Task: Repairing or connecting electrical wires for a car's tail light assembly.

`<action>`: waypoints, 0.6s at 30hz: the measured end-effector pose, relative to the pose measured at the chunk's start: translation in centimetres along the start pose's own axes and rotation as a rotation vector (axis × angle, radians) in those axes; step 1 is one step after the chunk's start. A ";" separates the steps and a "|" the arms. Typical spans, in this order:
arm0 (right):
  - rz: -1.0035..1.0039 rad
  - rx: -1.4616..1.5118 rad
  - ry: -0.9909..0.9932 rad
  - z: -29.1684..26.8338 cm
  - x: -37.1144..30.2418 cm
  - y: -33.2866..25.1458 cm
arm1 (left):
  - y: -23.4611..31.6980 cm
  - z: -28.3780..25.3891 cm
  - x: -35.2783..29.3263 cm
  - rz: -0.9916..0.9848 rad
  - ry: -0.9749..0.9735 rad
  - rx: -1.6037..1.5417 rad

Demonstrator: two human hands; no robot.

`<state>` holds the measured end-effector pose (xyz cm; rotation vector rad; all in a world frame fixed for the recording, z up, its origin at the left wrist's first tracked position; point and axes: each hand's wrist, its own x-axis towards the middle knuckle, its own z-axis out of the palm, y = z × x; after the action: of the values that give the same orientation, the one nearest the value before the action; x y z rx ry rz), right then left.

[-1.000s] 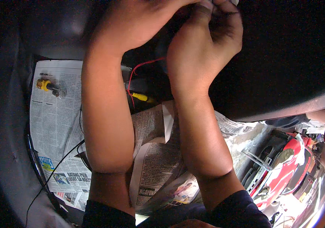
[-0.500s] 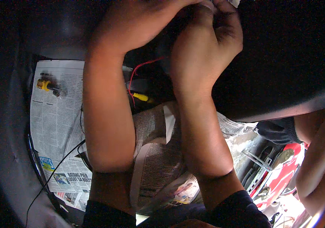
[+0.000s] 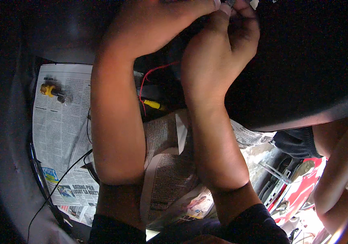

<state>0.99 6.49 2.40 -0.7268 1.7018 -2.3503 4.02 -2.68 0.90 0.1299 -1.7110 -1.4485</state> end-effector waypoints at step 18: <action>-0.128 -0.009 0.026 0.5 -0.3 1.3 | -0.3 -0.4 0.7 0.096 -0.137 -0.322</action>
<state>1.29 5.74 1.25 -0.8338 1.7265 -2.4471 3.71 -3.45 0.96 -0.2267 -1.5432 -1.6697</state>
